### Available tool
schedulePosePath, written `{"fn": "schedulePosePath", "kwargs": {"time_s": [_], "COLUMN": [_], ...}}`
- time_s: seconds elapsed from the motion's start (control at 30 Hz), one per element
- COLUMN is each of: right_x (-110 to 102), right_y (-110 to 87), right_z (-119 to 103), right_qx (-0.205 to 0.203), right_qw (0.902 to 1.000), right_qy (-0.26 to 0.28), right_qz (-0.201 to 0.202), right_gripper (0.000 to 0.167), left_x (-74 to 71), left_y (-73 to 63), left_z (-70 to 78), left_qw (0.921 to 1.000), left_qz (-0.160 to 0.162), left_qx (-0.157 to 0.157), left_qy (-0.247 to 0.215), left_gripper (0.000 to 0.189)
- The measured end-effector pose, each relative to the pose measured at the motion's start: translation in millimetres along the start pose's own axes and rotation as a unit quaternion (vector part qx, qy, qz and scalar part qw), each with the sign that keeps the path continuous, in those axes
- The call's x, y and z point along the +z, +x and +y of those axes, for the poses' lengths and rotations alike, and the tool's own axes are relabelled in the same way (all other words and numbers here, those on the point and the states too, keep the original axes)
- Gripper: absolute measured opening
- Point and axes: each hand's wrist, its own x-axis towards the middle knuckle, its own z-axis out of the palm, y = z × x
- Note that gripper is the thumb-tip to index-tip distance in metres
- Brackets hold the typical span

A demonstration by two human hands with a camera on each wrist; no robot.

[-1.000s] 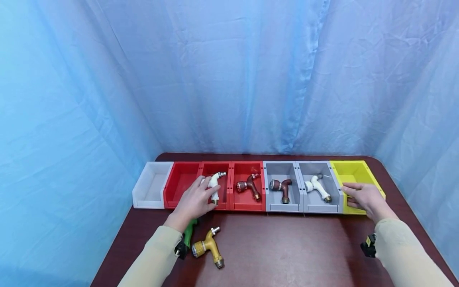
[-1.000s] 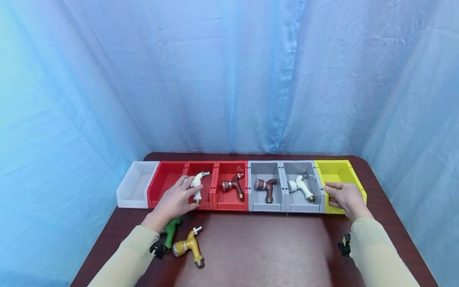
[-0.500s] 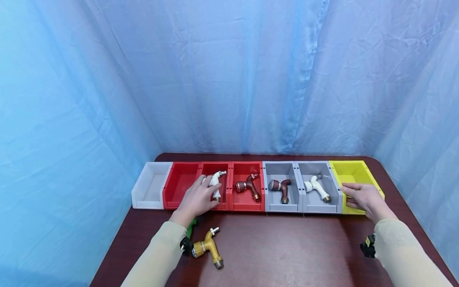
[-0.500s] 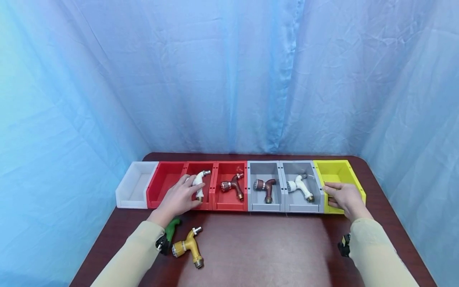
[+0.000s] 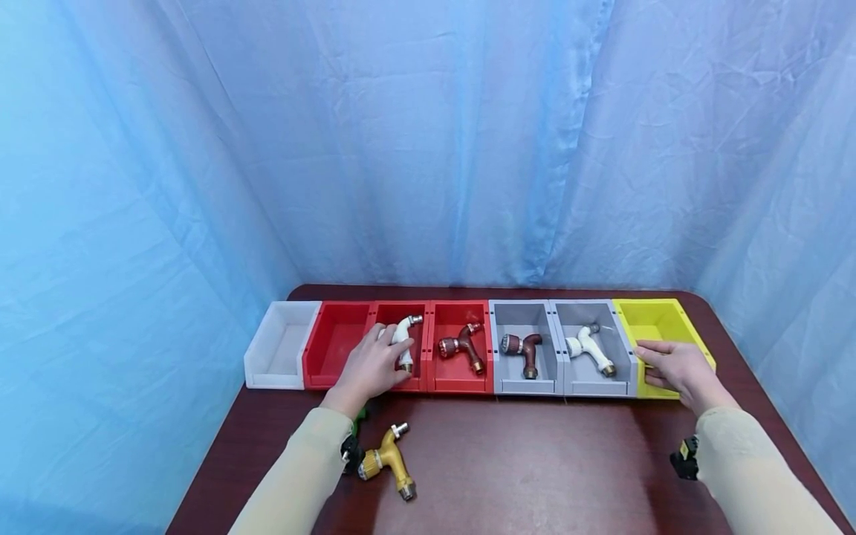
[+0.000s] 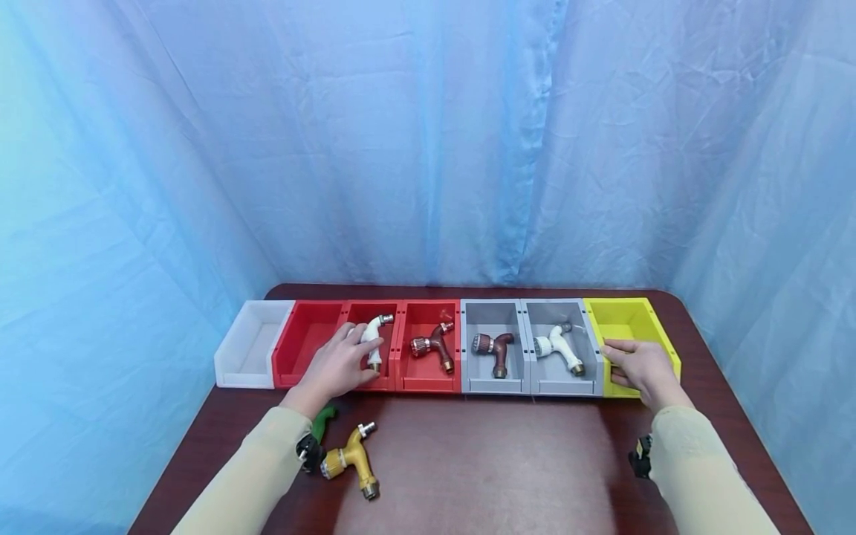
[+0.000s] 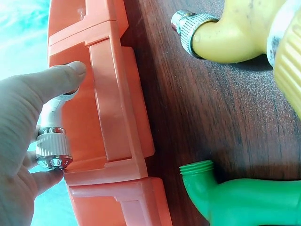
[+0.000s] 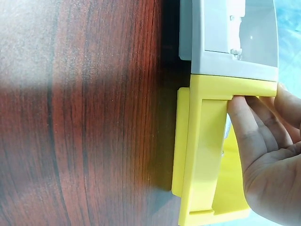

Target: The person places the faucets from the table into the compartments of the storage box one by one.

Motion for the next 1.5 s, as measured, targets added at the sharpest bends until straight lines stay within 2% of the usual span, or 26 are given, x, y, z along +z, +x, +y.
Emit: {"fn": "schedulePosePath", "kwargs": {"time_s": [0.4,0.93,1.5], "right_x": [0.3,1.4,1.8], "right_y": [0.6,2.2,2.5], "right_z": [1.3,2.5,2.9], "right_qx": [-0.001,0.002,0.006], "right_qw": [1.0,0.9999,0.9999], "right_qy": [-0.001,-0.005,-0.004], "right_qz": [0.003,0.011,0.008], "right_gripper": [0.066,0.065,0.069], "left_x": [2.4,12.7,12.3], "left_y": [6.3,12.7,14.1], "left_z": [1.3,0.3,-0.4], "left_qw": [1.0,0.9998,0.9994], "left_qz": [-0.005,-0.018,-0.032], "left_qx": [-0.002,-0.009,-0.015], "left_qy": [-0.001,0.003,-0.004], "left_gripper": [0.069,0.068,0.067]}}
